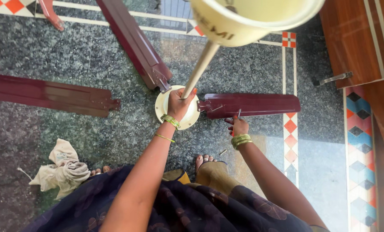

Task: The person attaches maroon fan blades to a white ceiling fan hub using a red screwdriver. They align each blade and tighten the screws to secure it to the hub.

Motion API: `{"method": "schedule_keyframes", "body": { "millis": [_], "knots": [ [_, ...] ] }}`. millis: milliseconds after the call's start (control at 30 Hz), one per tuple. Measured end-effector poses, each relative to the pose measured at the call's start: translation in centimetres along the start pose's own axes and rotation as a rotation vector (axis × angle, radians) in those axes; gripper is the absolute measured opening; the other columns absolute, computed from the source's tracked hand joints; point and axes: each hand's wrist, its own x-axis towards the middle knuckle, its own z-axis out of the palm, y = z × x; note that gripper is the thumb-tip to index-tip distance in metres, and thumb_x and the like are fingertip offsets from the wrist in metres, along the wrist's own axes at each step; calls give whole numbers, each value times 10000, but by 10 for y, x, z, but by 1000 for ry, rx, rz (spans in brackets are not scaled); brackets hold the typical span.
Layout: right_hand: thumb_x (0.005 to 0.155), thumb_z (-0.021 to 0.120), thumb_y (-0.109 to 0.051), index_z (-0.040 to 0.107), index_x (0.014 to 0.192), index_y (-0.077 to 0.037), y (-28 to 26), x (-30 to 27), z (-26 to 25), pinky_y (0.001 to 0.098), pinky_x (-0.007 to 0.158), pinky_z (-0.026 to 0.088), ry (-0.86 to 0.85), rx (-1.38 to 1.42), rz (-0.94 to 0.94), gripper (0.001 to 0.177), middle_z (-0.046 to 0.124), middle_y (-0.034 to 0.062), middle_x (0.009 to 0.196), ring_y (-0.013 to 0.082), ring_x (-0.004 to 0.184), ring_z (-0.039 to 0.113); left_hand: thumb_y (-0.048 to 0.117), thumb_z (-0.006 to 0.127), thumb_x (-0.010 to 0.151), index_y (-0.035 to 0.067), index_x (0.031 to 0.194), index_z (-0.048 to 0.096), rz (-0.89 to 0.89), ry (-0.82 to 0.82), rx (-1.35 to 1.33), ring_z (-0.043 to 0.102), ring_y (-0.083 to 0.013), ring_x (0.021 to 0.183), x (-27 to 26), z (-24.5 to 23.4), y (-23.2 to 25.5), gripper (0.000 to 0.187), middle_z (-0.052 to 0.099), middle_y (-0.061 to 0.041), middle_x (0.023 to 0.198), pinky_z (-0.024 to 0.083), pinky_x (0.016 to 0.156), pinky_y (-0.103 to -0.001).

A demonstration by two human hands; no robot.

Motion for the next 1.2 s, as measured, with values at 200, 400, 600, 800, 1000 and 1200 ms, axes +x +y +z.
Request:
{"method": "schedule_keyframes", "body": {
  "millis": [200,400,600,800,1000,1200],
  "knots": [
    [1006,608,-284,655,1169,-36,-36,20,5,304,404,409,-40,-186,-148,300,780,77,867,142,563,624,210,730,981,68,604,580,-6,100,-65,344,14,527,0,10,-8,430,471,111,556,225,478,-250],
    [989,612,-257,654,1193,-43,-71,31,17,303,404,419,-86,-192,-260,299,762,69,914,136,578,652,153,719,975,45,701,661,-12,135,-175,374,28,551,2,20,-21,300,519,111,608,246,478,-223],
    [999,618,-269,662,1177,-62,-93,42,18,287,456,430,-125,-87,-186,277,741,57,924,129,649,625,167,711,944,19,1030,757,166,101,-150,635,-19,789,7,31,-25,177,735,61,869,490,681,-243],
    [953,698,-227,662,1137,-97,-101,64,14,293,450,429,-121,75,-184,228,654,-3,813,121,637,595,211,728,949,12,983,773,139,107,-44,615,-44,716,28,57,-25,207,713,15,750,489,624,-279],
    [946,699,-180,696,1139,-155,-123,91,-5,277,435,413,-46,237,-125,195,631,7,796,121,599,602,251,703,916,43,919,765,96,96,108,640,-70,630,18,107,-10,217,698,-44,674,481,567,-293],
    [997,705,-227,692,1178,-122,-146,82,-18,269,452,412,-31,-28,-269,210,609,-17,812,104,624,575,328,711,936,74,775,579,281,192,246,591,-187,644,14,133,11,328,601,-78,656,454,611,-366]
  ]
}}
